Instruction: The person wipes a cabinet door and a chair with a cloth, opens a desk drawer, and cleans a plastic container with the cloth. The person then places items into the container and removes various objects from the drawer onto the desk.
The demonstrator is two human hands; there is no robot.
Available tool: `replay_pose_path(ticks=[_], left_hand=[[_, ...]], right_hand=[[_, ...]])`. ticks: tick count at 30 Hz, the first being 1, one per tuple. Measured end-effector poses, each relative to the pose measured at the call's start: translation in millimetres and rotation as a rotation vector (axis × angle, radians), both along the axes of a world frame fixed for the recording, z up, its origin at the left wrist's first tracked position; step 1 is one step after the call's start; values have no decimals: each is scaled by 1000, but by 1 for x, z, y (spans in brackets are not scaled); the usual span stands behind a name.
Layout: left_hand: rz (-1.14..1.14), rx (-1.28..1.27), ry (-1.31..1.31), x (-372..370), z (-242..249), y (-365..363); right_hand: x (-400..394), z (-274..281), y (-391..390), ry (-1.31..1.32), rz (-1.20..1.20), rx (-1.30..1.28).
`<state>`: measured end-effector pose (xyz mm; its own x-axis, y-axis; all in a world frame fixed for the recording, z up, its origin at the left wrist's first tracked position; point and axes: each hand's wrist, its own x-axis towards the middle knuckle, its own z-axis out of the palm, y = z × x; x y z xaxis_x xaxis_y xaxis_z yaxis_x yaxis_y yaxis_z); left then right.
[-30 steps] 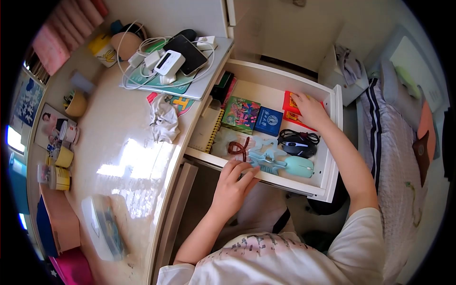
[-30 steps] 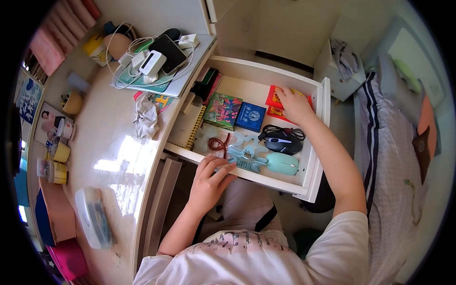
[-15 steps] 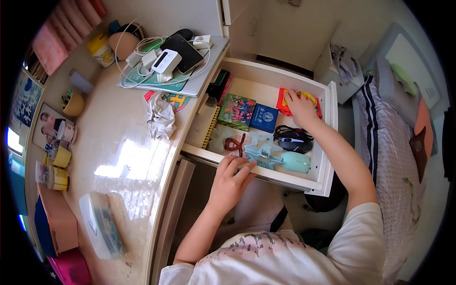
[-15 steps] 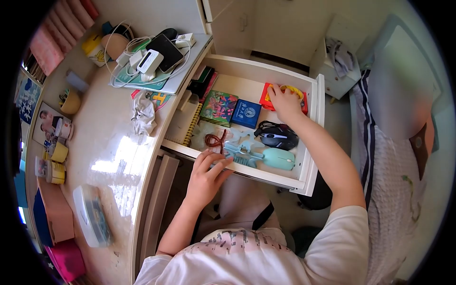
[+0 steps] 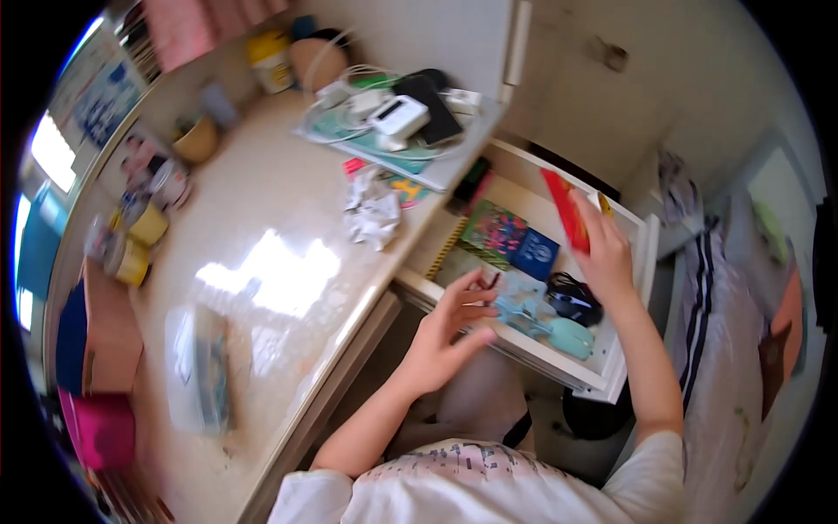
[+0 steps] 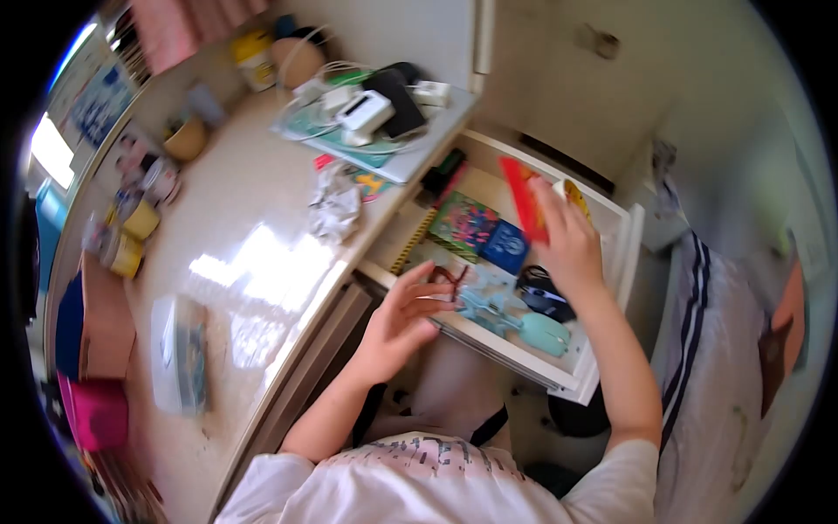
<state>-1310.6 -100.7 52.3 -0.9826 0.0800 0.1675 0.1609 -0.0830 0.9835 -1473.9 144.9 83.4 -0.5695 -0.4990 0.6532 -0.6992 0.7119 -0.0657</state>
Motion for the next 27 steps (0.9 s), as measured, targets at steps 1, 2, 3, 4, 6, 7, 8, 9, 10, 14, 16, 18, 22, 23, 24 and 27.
replay_pose_path(ticks=[1, 2, 3, 4, 6, 7, 8, 9, 10, 14, 16, 18, 22, 23, 24, 27], left_hand=[[-105, 483, -93, 2, 0, -9], [-173, 682, -139, 2, 8, -20], [-227, 944, -99, 7, 10, -29], [-79, 947, -109, 19, 25, -34], [199, 808, -154, 42, 53, -44], [233, 806, -135, 50, 54, -56], [334, 824, -111, 56, 54, -69], [436, 841, -85, 63, 55, -83], [490, 920, -77, 70, 57, -95], [774, 1073, -43, 84, 52, -148], [962, 952, -23, 83, 55, -178], [1026, 921, 32, 76, 45, -212], [1091, 858, 118, 52, 25, -248], [1089, 850, 152, 44, 17, -253], [1088, 841, 160, 38, 9, -261], [1299, 826, 63, 39, 25, -250]], right_hand=[[22, 17, -24, 78, 140, 16], [39, 30, -48, 222, 250, 112], [57, 41, -73, 373, 350, 203], [77, 50, -100, 412, 426, 211], [98, 58, -146, 455, 589, 200], [102, 57, -167, 455, 682, 179], [105, 59, -188, 439, 724, 142], [103, 58, -208, 415, 788, 166], [104, 59, -228, 362, 866, 145], [110, 65, -297, 215, 1082, 122], [110, 55, -327, 87, 1173, 102], [109, 55, -343, 5, 1177, 142], [91, 36, -359, -115, 1142, 14], [87, 39, -350, -125, 1114, 14], [82, 44, -334, -167, 1098, -20], [59, 61, -261, -270, 968, -70]])
